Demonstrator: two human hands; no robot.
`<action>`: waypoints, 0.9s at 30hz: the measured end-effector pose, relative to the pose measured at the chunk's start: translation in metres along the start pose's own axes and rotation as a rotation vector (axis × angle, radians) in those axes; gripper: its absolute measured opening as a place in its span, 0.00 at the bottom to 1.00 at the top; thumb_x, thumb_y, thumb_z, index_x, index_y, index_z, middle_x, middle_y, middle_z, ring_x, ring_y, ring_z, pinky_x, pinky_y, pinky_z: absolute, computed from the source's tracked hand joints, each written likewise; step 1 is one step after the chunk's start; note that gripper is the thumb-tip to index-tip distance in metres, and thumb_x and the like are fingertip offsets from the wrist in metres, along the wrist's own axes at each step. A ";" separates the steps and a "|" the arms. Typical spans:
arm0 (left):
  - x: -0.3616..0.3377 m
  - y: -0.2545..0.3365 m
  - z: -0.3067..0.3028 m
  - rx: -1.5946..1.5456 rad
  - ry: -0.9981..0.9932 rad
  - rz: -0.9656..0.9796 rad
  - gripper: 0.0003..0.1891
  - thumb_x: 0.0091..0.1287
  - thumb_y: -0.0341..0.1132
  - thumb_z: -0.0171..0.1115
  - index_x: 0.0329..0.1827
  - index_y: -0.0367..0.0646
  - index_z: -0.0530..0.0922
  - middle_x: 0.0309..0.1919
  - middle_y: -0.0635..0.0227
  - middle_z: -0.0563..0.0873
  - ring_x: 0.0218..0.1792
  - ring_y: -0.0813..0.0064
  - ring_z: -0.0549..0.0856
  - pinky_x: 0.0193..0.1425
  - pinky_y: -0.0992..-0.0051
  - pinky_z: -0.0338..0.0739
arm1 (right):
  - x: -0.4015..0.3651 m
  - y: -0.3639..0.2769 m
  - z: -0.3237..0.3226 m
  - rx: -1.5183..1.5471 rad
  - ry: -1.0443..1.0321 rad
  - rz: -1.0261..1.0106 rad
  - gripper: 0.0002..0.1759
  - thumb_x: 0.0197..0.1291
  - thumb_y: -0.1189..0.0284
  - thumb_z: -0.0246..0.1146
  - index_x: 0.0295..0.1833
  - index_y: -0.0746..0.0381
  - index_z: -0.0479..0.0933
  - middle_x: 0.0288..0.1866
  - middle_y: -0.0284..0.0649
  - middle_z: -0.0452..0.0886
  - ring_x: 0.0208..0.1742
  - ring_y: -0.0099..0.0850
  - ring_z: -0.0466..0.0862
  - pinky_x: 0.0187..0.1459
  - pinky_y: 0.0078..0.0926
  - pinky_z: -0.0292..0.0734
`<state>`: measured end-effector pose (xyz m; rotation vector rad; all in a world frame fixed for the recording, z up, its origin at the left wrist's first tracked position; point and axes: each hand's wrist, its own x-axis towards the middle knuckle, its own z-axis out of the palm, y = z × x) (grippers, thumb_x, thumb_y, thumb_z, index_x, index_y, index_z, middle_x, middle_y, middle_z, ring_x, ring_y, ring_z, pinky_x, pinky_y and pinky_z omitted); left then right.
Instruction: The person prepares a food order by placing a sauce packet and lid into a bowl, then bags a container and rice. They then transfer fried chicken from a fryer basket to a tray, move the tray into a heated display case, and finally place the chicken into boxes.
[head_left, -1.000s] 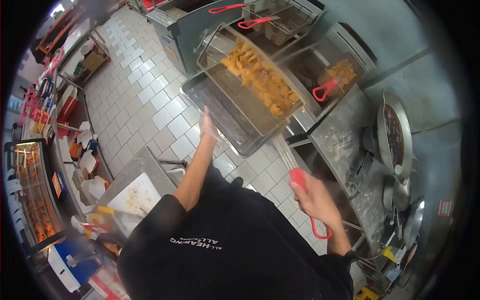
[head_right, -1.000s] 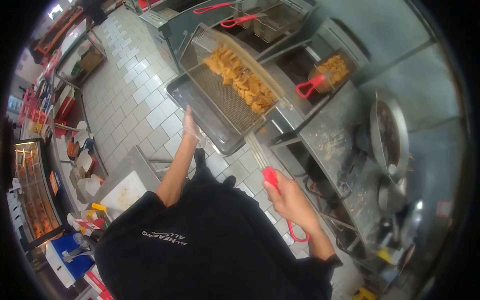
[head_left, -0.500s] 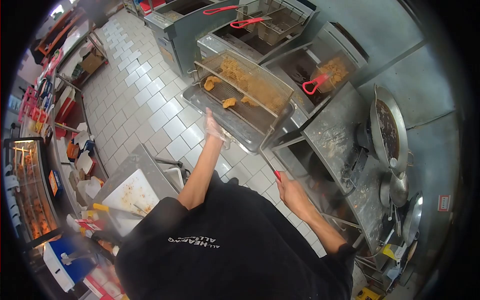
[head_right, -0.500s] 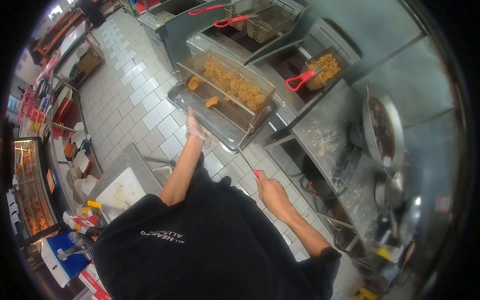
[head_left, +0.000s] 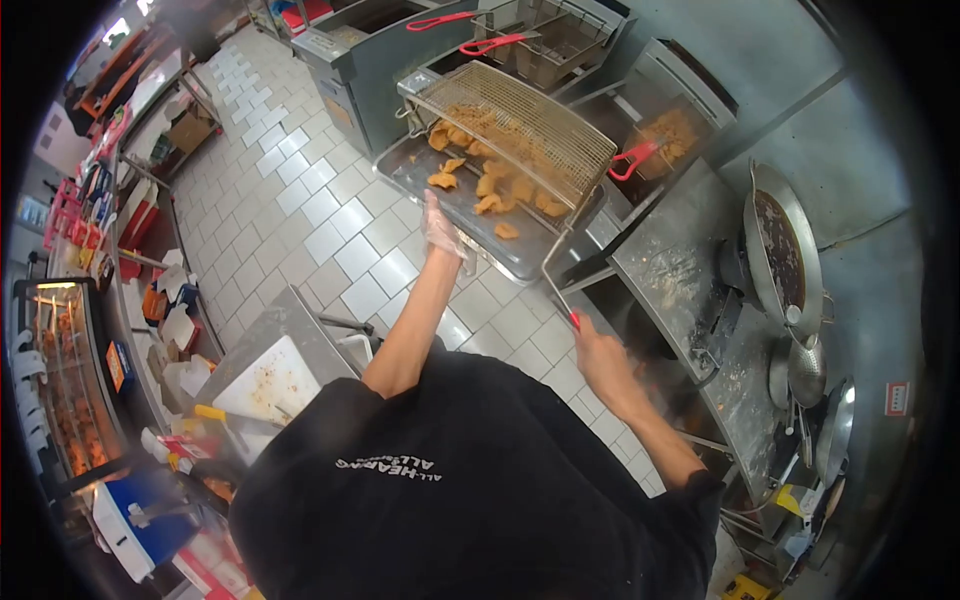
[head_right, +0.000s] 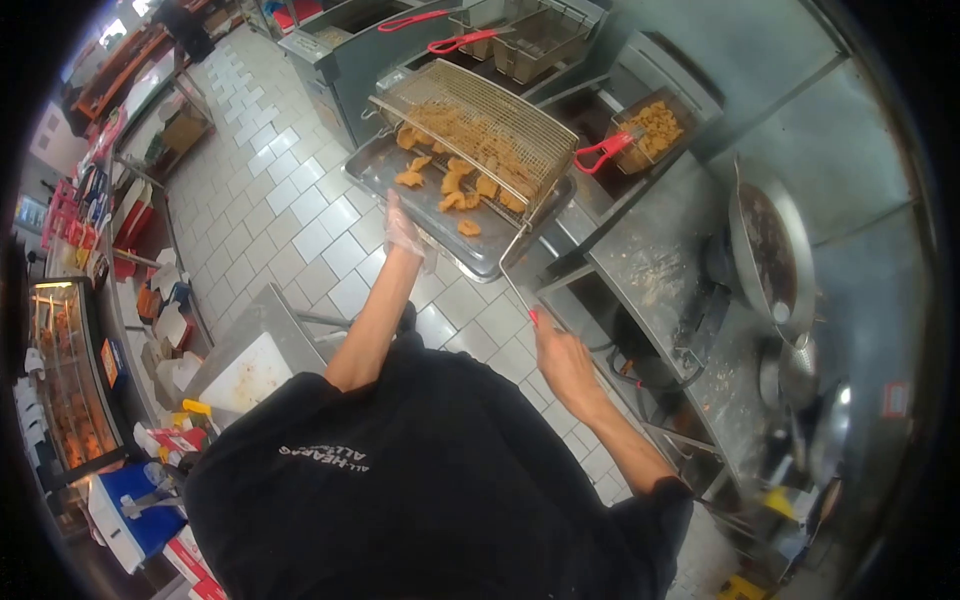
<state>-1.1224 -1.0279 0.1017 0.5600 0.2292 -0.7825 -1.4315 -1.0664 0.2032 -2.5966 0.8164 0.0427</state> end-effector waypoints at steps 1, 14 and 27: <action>0.001 0.000 0.001 0.042 0.031 0.044 0.34 0.76 0.60 0.44 0.74 0.43 0.65 0.69 0.57 0.74 0.66 0.54 0.75 0.71 0.58 0.70 | 0.001 0.002 -0.005 -0.001 -0.005 -0.012 0.18 0.72 0.72 0.50 0.64 0.65 0.68 0.25 0.59 0.80 0.30 0.60 0.82 0.34 0.58 0.75; 0.047 -0.005 -0.041 0.068 0.003 0.163 0.38 0.73 0.65 0.46 0.74 0.43 0.64 0.63 0.55 0.78 0.56 0.56 0.81 0.56 0.56 0.79 | 0.019 0.022 -0.017 -0.153 0.083 -0.058 0.34 0.64 0.79 0.54 0.77 0.59 0.59 0.30 0.58 0.82 0.31 0.57 0.83 0.35 0.53 0.77; 0.024 0.011 0.005 0.025 0.058 0.150 0.27 0.72 0.59 0.57 0.54 0.41 0.77 0.37 0.63 0.83 0.33 0.68 0.83 0.36 0.67 0.82 | 0.023 0.027 -0.031 -0.269 0.243 -0.087 0.39 0.65 0.77 0.58 0.80 0.50 0.55 0.25 0.51 0.79 0.24 0.51 0.81 0.29 0.48 0.75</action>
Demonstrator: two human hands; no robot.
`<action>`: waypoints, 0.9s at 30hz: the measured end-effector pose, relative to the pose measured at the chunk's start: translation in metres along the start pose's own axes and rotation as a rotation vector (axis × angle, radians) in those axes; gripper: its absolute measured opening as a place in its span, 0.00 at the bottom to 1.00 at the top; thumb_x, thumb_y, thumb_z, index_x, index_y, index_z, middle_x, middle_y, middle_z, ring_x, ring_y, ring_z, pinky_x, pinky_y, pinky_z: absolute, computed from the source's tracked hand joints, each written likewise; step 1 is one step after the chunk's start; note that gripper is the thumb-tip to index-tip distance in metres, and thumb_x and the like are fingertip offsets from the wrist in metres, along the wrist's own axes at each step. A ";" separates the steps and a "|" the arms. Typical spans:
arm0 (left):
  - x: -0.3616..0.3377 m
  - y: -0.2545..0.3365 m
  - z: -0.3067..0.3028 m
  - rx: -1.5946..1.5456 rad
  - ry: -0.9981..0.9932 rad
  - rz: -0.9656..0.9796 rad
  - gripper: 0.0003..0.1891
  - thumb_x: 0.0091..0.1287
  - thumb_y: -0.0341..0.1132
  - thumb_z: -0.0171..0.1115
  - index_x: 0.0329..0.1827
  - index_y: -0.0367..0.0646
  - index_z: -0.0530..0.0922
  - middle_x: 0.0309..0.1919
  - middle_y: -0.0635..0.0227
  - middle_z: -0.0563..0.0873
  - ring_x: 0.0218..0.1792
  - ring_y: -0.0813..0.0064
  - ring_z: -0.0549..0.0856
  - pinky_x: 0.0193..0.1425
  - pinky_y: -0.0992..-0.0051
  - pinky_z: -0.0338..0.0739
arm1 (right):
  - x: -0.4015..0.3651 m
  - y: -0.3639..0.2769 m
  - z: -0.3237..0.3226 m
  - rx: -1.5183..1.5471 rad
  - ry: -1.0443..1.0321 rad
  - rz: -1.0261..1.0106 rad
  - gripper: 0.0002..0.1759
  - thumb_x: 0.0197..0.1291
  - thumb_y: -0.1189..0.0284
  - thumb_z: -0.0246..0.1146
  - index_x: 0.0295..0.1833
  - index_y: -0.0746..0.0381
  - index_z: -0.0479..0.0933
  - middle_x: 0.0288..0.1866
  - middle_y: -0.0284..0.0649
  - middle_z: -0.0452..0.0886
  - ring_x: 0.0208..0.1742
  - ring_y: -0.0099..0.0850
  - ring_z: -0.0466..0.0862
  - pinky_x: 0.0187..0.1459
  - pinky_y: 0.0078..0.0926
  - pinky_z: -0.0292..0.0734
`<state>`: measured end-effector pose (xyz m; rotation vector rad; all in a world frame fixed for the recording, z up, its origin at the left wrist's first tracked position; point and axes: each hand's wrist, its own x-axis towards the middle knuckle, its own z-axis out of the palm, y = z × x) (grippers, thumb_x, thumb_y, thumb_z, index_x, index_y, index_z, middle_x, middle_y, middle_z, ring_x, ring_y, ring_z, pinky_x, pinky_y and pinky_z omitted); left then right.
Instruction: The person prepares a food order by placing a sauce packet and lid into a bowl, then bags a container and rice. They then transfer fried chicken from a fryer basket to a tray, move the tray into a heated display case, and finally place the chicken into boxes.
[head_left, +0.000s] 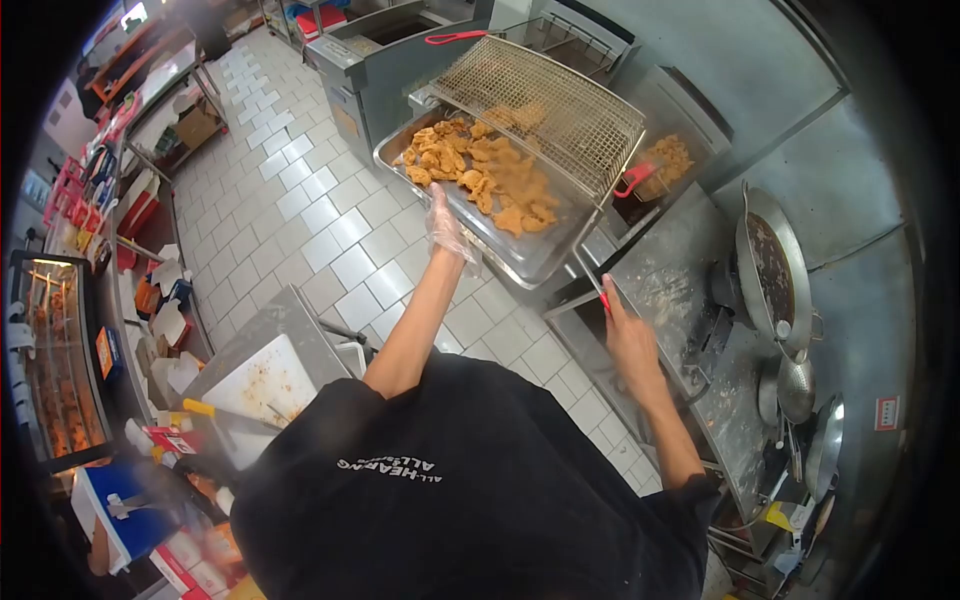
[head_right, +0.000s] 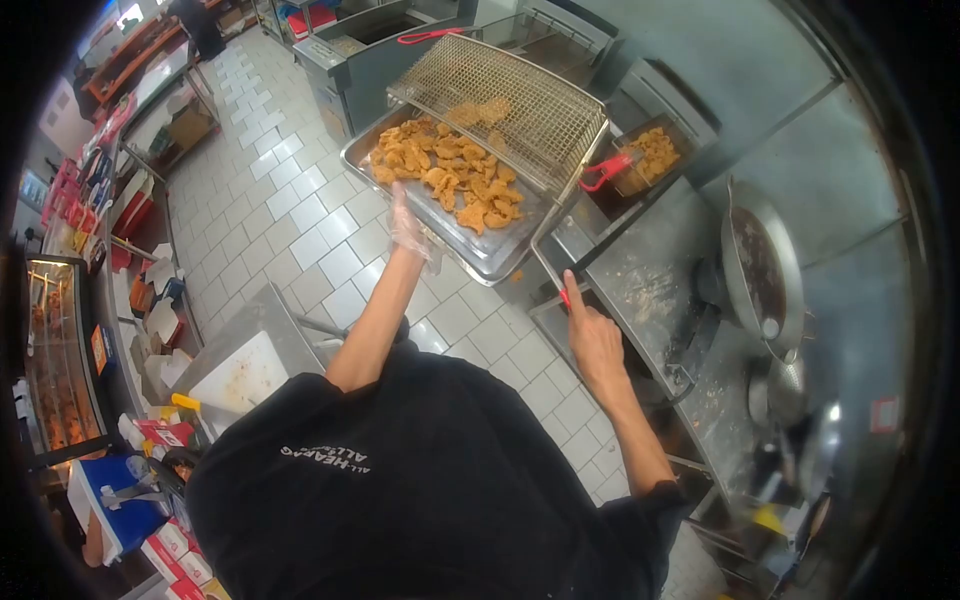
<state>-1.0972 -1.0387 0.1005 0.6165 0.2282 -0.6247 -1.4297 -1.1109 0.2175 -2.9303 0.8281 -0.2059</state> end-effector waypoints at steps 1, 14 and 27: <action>-0.002 -0.001 -0.005 -0.001 0.003 -0.003 0.27 0.72 0.59 0.57 0.54 0.41 0.77 0.37 0.63 0.83 0.33 0.68 0.83 0.36 0.67 0.82 | -0.004 -0.003 0.000 -0.001 -0.004 0.001 0.39 0.65 0.77 0.58 0.80 0.50 0.55 0.25 0.51 0.79 0.24 0.51 0.81 0.29 0.48 0.75; 0.000 -0.004 -0.010 0.027 -0.102 -0.012 0.38 0.72 0.63 0.52 0.71 0.39 0.67 0.62 0.57 0.78 0.59 0.58 0.79 0.63 0.61 0.76 | 0.004 -0.005 0.017 0.078 0.060 -0.020 0.40 0.63 0.78 0.60 0.79 0.49 0.58 0.25 0.52 0.78 0.24 0.50 0.80 0.29 0.49 0.74; -0.004 0.017 -0.019 0.059 -0.026 0.006 0.32 0.74 0.60 0.50 0.68 0.42 0.70 0.58 0.59 0.82 0.56 0.60 0.82 0.61 0.61 0.79 | 0.026 -0.023 -0.011 0.465 0.190 -0.076 0.30 0.69 0.75 0.59 0.76 0.56 0.63 0.31 0.49 0.83 0.25 0.45 0.81 0.33 0.37 0.76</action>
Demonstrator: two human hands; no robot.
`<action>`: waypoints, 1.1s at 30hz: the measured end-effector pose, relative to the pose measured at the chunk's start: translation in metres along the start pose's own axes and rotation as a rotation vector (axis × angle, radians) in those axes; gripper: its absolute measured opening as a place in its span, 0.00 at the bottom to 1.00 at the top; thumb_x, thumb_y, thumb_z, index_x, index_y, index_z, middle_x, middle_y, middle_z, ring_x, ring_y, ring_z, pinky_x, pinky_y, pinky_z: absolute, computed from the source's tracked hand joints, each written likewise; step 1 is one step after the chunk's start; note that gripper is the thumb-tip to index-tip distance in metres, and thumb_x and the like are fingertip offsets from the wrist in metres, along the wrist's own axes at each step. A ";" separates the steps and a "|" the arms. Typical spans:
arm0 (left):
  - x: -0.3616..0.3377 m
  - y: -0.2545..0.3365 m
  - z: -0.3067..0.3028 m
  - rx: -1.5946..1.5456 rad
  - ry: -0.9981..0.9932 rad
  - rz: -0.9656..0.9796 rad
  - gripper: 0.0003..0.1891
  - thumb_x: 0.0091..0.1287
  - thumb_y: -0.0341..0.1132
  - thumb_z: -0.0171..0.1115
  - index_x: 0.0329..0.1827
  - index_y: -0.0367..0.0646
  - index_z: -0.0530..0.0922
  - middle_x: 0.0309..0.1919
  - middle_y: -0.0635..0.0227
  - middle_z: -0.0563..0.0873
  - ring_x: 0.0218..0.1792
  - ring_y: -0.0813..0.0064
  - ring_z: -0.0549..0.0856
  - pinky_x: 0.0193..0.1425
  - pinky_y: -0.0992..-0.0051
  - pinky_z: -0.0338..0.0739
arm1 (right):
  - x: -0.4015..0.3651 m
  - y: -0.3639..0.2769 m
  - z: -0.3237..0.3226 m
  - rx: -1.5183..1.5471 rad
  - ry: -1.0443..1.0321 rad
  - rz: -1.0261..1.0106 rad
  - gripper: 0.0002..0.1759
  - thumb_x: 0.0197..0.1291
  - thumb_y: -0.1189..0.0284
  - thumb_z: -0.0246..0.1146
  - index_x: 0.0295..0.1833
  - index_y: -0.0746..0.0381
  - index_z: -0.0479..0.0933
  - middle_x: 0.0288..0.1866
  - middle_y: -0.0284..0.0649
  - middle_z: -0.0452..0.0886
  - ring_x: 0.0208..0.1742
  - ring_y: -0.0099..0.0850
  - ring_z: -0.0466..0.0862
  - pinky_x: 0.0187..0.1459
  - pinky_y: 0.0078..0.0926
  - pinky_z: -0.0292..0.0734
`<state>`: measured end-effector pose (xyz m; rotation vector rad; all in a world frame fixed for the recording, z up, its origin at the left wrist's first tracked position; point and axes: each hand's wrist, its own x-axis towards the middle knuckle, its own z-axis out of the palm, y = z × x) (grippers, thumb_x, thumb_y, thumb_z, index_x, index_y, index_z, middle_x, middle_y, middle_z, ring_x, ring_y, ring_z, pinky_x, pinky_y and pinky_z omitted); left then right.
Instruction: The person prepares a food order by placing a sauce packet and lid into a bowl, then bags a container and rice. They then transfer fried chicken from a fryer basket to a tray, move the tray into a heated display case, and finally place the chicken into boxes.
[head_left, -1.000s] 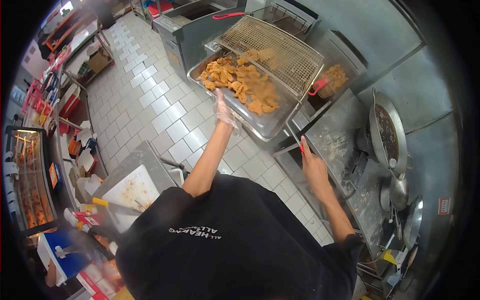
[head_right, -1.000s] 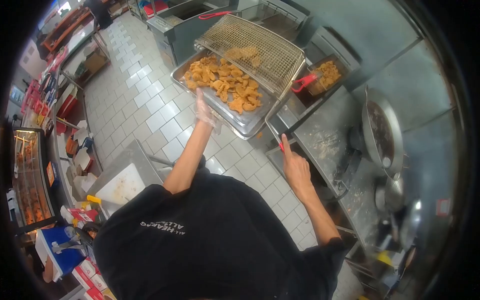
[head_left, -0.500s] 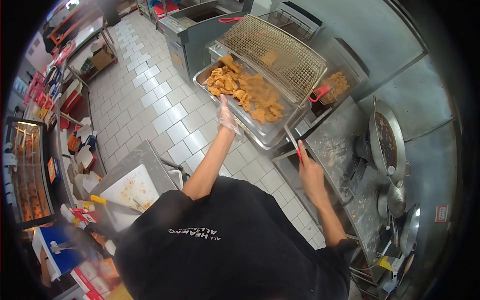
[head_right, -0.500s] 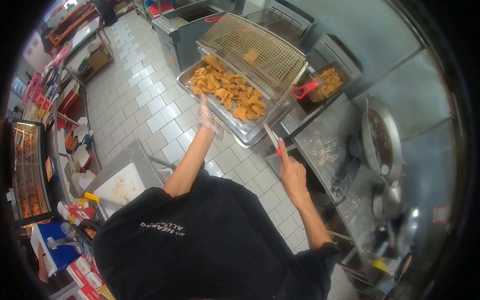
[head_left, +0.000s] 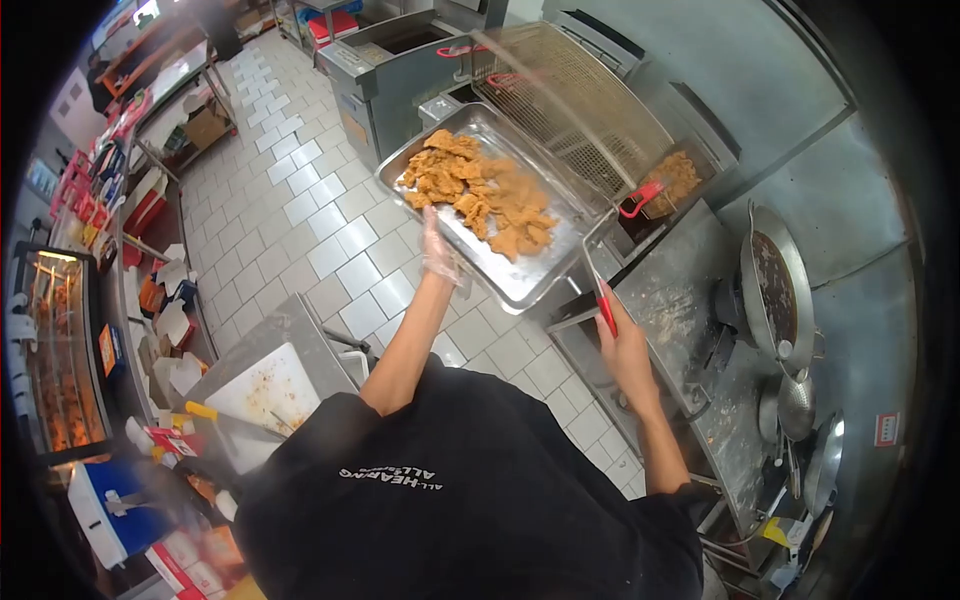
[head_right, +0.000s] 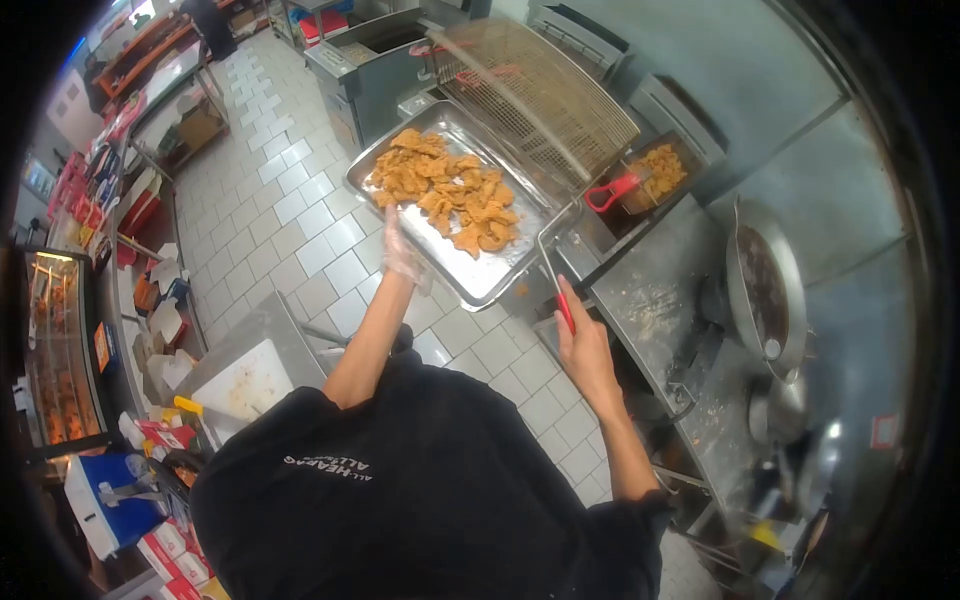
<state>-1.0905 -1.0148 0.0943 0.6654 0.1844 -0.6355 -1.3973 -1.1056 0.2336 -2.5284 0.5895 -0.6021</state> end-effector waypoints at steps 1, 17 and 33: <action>0.002 0.006 -0.005 -0.059 -0.052 -0.007 0.32 0.75 0.59 0.49 0.69 0.42 0.69 0.59 0.60 0.81 0.57 0.60 0.82 0.62 0.61 0.78 | 0.007 0.003 0.001 0.039 0.069 -0.084 0.28 0.71 0.73 0.58 0.75 0.59 0.65 0.30 0.44 0.83 0.23 0.38 0.81 0.30 0.33 0.76; 0.017 0.109 -0.051 0.069 0.022 0.076 0.39 0.75 0.63 0.43 0.79 0.43 0.57 0.77 0.62 0.63 0.74 0.58 0.65 0.78 0.60 0.58 | 0.290 0.067 0.028 1.651 0.427 0.533 0.11 0.78 0.66 0.47 0.45 0.63 0.67 0.21 0.27 0.61 0.16 0.16 0.58 0.15 0.17 0.51; 0.056 0.164 -0.107 0.243 0.213 0.160 0.40 0.75 0.63 0.43 0.78 0.40 0.56 0.75 0.56 0.64 0.73 0.57 0.67 0.75 0.60 0.64 | 0.426 0.201 0.084 1.701 0.896 0.695 0.05 0.67 0.84 0.43 0.40 0.66 0.64 0.25 0.35 0.63 0.17 0.21 0.60 0.17 0.21 0.55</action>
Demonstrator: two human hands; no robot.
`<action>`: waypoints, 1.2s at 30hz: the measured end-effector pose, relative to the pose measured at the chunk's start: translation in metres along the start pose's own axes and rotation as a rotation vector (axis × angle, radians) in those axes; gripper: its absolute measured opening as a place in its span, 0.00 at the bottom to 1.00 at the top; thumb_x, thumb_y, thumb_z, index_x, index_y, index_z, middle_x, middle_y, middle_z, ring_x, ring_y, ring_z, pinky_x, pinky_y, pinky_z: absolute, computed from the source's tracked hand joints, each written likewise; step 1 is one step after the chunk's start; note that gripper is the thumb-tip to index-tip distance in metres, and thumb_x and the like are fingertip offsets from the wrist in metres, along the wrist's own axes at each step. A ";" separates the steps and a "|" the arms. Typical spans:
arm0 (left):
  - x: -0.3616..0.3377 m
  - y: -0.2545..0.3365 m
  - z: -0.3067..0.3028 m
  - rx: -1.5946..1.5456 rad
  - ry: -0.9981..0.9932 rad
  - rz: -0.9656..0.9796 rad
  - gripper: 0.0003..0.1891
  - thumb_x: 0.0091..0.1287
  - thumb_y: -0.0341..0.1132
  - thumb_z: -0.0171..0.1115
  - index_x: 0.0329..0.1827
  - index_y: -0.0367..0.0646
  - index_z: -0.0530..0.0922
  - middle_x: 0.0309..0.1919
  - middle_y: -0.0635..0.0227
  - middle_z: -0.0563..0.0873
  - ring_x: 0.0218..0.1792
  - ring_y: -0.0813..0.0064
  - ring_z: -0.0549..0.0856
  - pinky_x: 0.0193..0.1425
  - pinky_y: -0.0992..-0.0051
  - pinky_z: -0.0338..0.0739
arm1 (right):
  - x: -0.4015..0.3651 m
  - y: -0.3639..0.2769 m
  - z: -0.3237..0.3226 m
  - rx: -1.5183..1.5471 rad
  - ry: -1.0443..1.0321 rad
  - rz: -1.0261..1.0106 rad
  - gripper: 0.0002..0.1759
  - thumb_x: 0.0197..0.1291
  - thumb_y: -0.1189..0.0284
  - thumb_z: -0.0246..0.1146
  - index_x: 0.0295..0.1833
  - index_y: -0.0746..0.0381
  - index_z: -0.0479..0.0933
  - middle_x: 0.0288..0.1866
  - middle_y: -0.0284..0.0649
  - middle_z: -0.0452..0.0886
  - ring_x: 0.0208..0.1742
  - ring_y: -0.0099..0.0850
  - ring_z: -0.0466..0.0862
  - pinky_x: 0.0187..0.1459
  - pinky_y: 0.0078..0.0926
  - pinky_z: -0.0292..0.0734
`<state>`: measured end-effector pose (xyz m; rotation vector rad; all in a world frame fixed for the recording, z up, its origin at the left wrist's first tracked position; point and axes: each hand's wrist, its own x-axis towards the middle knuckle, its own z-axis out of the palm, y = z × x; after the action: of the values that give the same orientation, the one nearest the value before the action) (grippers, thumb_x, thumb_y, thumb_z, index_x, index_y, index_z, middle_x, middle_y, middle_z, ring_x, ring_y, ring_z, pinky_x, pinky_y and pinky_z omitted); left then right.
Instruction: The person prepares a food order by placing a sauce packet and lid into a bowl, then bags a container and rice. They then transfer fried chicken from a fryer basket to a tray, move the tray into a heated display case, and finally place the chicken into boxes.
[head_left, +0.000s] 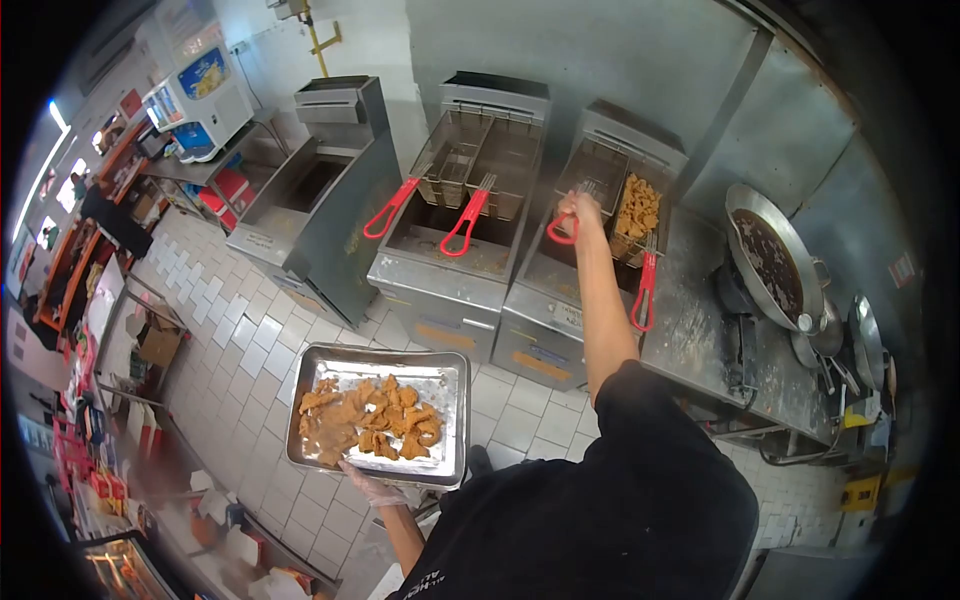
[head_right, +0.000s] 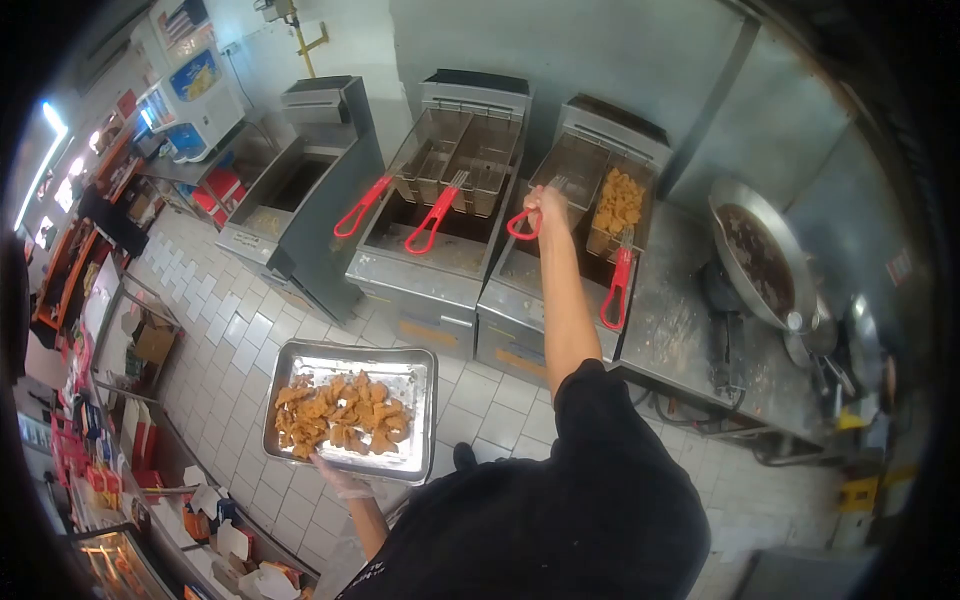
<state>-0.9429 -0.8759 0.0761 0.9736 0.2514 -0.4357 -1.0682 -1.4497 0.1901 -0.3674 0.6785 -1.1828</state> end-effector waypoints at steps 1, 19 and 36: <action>0.003 0.000 0.001 0.036 0.032 0.021 0.40 0.75 0.63 0.43 0.78 0.40 0.56 0.76 0.57 0.63 0.73 0.57 0.66 0.76 0.60 0.63 | -0.002 0.004 -0.002 0.000 -0.006 0.007 0.05 0.67 0.84 0.43 0.40 0.66 0.64 0.25 0.35 0.63 0.17 0.21 0.60 0.17 0.21 0.55; 0.041 -0.001 -0.002 0.182 -0.041 0.036 0.42 0.72 0.67 0.44 0.76 0.42 0.60 0.72 0.52 0.65 0.70 0.53 0.69 0.69 0.54 0.69 | -0.071 -0.126 -0.147 -1.062 0.380 -0.018 0.33 0.66 0.41 0.58 0.53 0.63 0.80 0.48 0.52 0.86 0.52 0.43 0.86 0.50 0.46 0.81; 0.016 0.003 0.006 0.236 -0.106 -0.062 0.45 0.72 0.67 0.46 0.79 0.38 0.55 0.76 0.57 0.63 0.74 0.59 0.65 0.76 0.63 0.61 | -0.060 -0.176 -0.173 -0.452 -0.022 0.034 0.12 0.78 0.65 0.48 0.39 0.58 0.67 0.18 0.25 0.55 0.12 0.15 0.54 0.10 0.17 0.49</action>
<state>-0.9272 -0.8830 0.0754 1.1719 0.1362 -0.5819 -1.3219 -1.4418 0.1829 -0.7428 0.9303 -0.9854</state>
